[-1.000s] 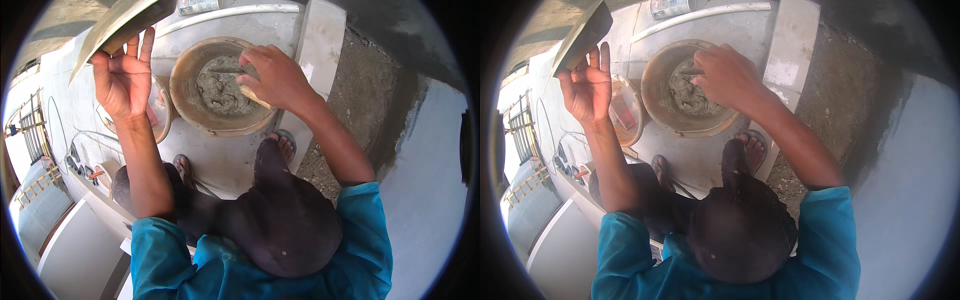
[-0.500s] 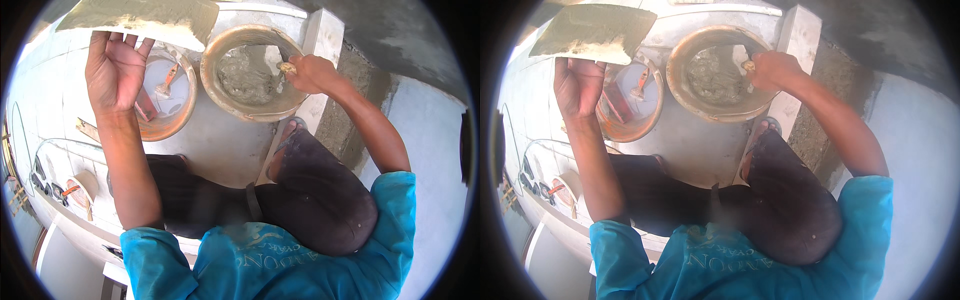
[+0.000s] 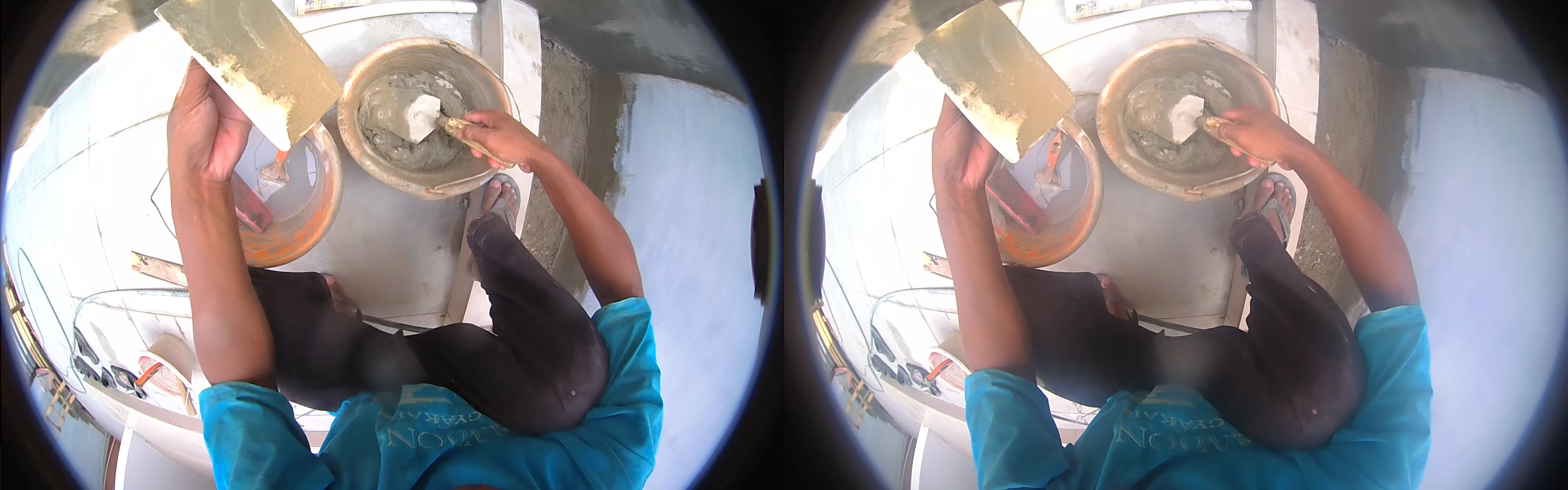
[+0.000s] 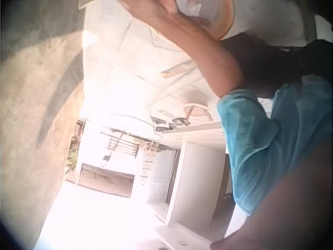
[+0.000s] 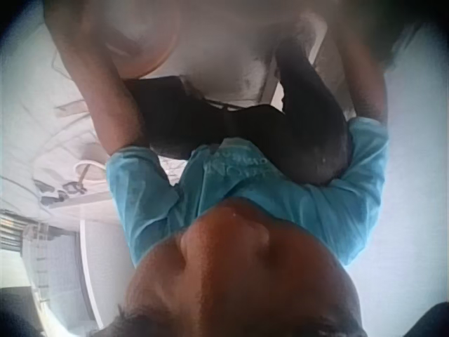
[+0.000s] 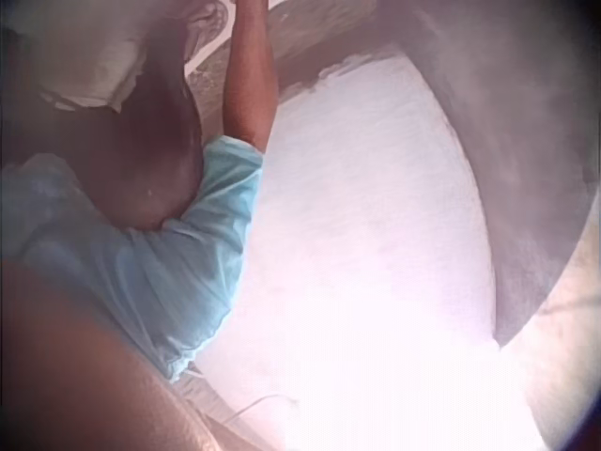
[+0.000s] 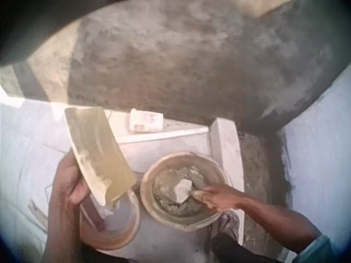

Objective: The person scoops cement from a bucket with a trowel and applies it to a wall using a flat tool, smoothing the surface repeatedly.

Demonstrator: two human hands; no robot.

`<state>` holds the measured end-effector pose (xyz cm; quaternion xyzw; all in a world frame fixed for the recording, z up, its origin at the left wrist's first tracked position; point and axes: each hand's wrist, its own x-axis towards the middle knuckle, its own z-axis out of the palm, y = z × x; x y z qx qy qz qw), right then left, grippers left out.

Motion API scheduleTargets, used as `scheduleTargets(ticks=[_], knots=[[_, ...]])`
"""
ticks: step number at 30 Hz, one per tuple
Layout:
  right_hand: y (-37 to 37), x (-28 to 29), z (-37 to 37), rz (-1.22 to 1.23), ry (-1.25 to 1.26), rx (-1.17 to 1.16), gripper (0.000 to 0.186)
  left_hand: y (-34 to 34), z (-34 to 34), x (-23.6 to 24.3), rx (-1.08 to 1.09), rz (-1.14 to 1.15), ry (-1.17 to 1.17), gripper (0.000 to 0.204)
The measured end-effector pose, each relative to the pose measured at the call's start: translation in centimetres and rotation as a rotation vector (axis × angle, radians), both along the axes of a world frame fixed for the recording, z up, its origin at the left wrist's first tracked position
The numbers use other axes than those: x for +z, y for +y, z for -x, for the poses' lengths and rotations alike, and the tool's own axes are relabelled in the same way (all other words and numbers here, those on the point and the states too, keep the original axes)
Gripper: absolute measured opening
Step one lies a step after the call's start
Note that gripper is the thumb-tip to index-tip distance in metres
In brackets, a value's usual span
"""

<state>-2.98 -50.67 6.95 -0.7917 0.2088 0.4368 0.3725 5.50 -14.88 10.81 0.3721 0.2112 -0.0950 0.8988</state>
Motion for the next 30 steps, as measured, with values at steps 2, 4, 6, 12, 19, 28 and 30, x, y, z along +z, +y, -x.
scheduleTargets(ticks=[2,4,6,12,19,28,30], knots=[[-1.2,0.3,1.6,-0.065,0.007,-0.096,0.037,0.3,-0.3,-0.8,-0.054,-0.021,0.021,0.038],[-2.2,0.9,2.9,-0.103,-0.02,-0.171,0.038,0.6,-0.4,-1.6,-0.088,-0.083,0.044,0.038],[-3.1,2.2,4.2,-0.2,-0.081,-0.229,0.037,0.7,-0.5,-2.2,-0.114,-0.056,0.006,0.039],[-3.2,9.4,8.2,-0.337,-0.454,-0.324,0.045,-0.6,-0.3,-2.2,-0.284,0.1,-0.102,0.039],[-1.2,7.1,6.9,0.091,-1.697,0.107,0.052,-7.0,3.0,-0.2,-0.573,0.663,-0.206,0.04],[-1.4,6.4,7.2,0.283,-1.826,0.181,0.057,-12.0,4.8,0.0,-0.546,0.776,-0.114,0.046],[-2.5,6.8,8.4,0.312,-1.849,0.235,0.058,-12.0,4.8,0.0,-0.556,0.78,-0.127,0.046]])
